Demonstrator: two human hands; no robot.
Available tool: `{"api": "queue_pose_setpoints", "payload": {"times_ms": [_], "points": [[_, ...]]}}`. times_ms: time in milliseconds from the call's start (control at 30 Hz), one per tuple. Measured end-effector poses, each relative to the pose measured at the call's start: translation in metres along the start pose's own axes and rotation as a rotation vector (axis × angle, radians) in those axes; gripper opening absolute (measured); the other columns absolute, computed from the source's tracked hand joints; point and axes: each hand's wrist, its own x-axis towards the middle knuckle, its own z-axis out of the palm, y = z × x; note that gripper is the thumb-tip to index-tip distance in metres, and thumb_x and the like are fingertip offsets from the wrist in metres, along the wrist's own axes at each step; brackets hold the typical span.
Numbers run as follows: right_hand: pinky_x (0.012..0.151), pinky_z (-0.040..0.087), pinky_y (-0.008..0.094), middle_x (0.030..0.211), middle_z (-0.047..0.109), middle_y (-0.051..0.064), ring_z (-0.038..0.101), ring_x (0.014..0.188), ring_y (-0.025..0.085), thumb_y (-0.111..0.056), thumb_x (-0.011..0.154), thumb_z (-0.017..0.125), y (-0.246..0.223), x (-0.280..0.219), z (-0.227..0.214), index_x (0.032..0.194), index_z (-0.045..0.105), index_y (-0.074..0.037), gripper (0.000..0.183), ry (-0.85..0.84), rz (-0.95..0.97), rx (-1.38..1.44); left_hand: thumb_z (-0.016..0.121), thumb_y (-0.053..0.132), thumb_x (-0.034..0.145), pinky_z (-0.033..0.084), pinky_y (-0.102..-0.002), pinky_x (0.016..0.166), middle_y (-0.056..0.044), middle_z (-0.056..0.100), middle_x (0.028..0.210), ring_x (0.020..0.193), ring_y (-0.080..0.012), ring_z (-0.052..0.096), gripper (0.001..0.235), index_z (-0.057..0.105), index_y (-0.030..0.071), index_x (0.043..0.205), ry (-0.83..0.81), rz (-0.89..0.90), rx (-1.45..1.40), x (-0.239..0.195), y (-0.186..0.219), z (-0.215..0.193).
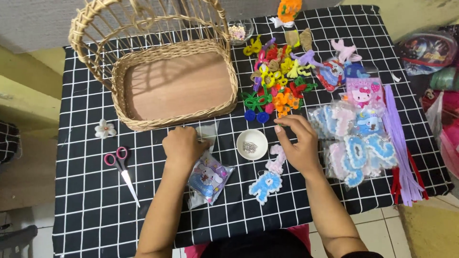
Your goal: The person places small plush letter and character items into clear plastic bags, seals them, and arranges the packaged items on a checkered table. The person handles multiple items one at a time, including blue and pink letters and character-themed pouches, and organizes them into neat rows.
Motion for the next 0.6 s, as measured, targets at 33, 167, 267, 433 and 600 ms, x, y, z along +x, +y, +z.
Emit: {"api": "queue_pose_setpoints", "payload": {"times_ms": [33, 167, 267, 433, 600], "points": [[0.085, 0.053, 0.042, 0.097, 0.071, 0.008, 0.072, 0.092, 0.030, -0.013, 0.100, 0.069, 0.001, -0.001, -0.001, 0.107, 0.077, -0.009, 0.011, 0.001, 0.004, -0.002, 0.090, 0.050, 0.069, 0.058, -0.055, 0.056, -0.023, 0.071, 0.077, 0.075, -0.0440, 0.075, 0.059, 0.078, -0.004, 0.089, -0.003, 0.004, 0.000, 0.002, 0.001, 0.003], [0.083, 0.053, 0.039, 0.094, 0.070, 0.007, 0.071, 0.089, 0.027, -0.011, 0.101, 0.068, 0.004, -0.002, -0.006, 0.106, 0.077, -0.009, 0.011, 0.020, 0.004, 0.037, 0.090, 0.042, 0.070, 0.056, -0.062, 0.074, -0.024, 0.075, 0.094, 0.090, -0.0470, 0.074, 0.065, 0.067, 0.001, 0.114, -0.206, 0.129, -0.053, 0.010, -0.004, 0.010], [0.081, 0.053, 0.038, 0.092, 0.070, 0.007, 0.071, 0.086, 0.027, -0.011, 0.100, 0.069, 0.009, -0.004, -0.012, 0.105, 0.077, -0.008, 0.010, 0.004, -0.007, 0.092, 0.078, 0.026, 0.080, 0.055, -0.057, 0.084, -0.017, 0.078, 0.096, 0.095, -0.0455, 0.074, 0.041, 0.064, 0.010, 0.115, -0.294, 0.265, -0.235, 0.008, -0.012, -0.011], [0.074, 0.053, 0.046, 0.082, 0.071, 0.012, 0.070, 0.076, 0.033, -0.014, 0.091, 0.073, 0.005, -0.011, -0.025, 0.093, 0.076, -0.007, 0.008, -0.246, -0.098, 0.312, 0.066, 0.014, 0.092, 0.054, -0.058, 0.084, -0.023, 0.079, 0.095, 0.097, -0.0511, 0.071, 0.019, 0.070, 0.008, 0.110, -0.171, 0.389, -0.765, -0.010, -0.010, -0.073], [0.087, 0.050, 0.041, 0.107, 0.076, 0.004, 0.070, 0.098, 0.022, -0.035, 0.098, 0.063, -0.018, -0.013, -0.029, 0.114, 0.073, -0.012, 0.030, -1.023, -0.304, 0.288, 0.064, 0.020, 0.097, 0.053, -0.026, 0.093, -0.005, 0.079, 0.113, 0.106, -0.0137, 0.071, 0.023, 0.078, 0.009, 0.111, -0.120, 0.331, -1.338, -0.014, -0.015, -0.066]]}}
